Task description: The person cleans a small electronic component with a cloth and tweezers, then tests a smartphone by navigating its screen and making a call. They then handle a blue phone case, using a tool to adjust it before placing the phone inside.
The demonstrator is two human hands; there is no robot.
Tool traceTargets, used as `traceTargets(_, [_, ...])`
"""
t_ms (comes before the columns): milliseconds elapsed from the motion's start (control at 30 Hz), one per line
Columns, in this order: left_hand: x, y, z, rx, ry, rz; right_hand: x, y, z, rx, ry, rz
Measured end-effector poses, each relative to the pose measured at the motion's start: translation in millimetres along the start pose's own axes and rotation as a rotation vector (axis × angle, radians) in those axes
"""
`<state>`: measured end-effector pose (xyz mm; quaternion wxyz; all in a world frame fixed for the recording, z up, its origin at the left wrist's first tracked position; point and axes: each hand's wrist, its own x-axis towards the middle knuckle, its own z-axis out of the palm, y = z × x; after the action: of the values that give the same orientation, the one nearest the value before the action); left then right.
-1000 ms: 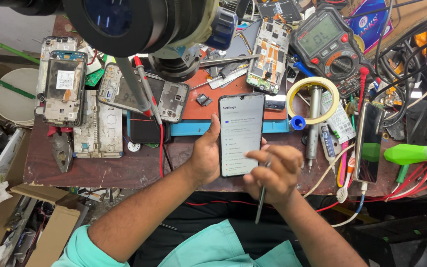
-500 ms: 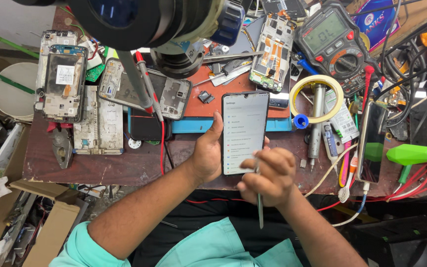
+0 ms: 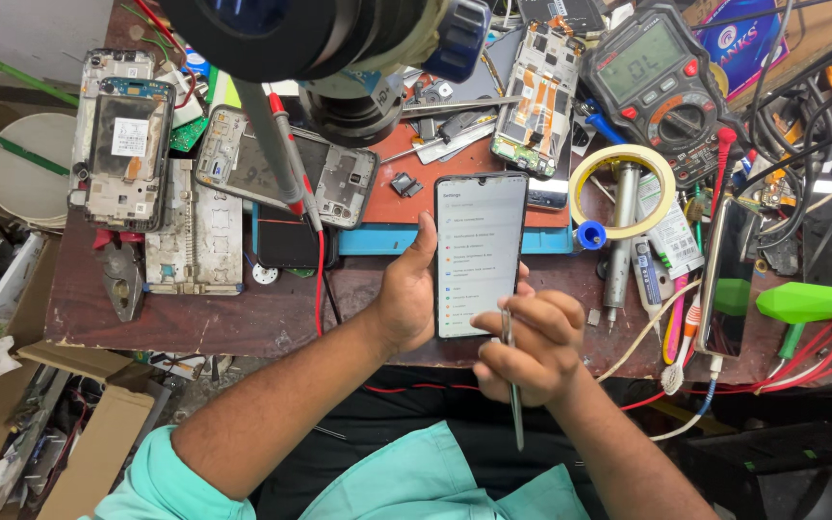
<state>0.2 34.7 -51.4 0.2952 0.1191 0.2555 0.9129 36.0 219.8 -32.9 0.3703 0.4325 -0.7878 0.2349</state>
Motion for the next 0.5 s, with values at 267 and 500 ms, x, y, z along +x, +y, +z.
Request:
traceTargets(267, [0.1, -1.2, -1.1, -0.035, 0.082, -0.023, 1.1, 3.0, 2.8, 0.004, 0.089, 0.314])
traceTargets(500, [0.4, -1.2, -2.4, -0.024, 0.002, -0.011, -2.8, 0.0, -3.5, -0.015, 0.082, 0.111])
